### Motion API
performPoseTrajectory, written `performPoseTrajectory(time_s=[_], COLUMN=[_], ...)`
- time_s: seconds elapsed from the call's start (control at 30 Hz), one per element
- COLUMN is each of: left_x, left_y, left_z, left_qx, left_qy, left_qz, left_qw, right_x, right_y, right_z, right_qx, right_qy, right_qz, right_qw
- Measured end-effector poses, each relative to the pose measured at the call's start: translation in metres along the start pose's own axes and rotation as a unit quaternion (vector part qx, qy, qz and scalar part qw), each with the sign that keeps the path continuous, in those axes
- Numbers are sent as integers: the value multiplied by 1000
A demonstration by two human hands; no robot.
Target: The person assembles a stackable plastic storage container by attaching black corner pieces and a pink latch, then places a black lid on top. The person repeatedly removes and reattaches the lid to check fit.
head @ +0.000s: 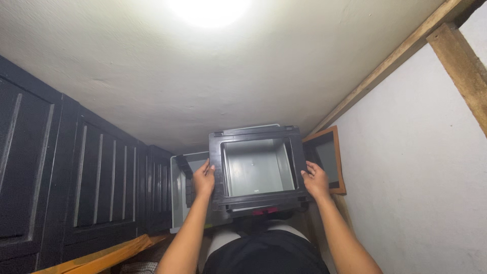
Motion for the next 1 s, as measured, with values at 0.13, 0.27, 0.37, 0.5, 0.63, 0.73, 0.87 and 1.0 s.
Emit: performPoseTrajectory(time_s=[0.13, 0.27, 0.37, 0.5, 0.63, 0.73, 0.87, 1.0], left_x=[4, 11, 32, 57, 65, 72, 67, 60], left_y=[18, 41, 80, 148, 212, 233, 242, 246], left_z=[-4, -8, -15, -2, 30, 64, 108, 134], left_qx=[27, 23, 43, 37, 93, 153, 273, 322], left_qy=[6, -13, -70, -136, -178, -222, -238, -240], left_qz=[13, 19, 102, 219, 356, 352, 422, 487], left_qw=[1000, 999, 991, 966, 913, 897, 831, 776], right_x=[7, -4, -32, -62, -81, -112, -146, -160], right_y=[-3, 19, 55, 88, 108, 122, 128, 133], right_z=[-2, -5, 2, 11, 40, 80, 135, 139], right_qx=[-30, -11, 81, 171, 167, 241, 324, 343], right_qy=[10, -11, -92, -161, -237, -312, -385, -368], right_qz=[14, 80, 169, 248, 291, 343, 387, 412], right_qw=[999, 997, 978, 940, 912, 852, 773, 760])
Point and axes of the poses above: each hand's wrist, its own x-axis towards the middle knuckle, its own z-axis out of the palm, y = z × x, the point moved 7 cm from there along x, towards the middle knuckle, and after that the axes turned 12 degrees about z, right-handed, at the moved point
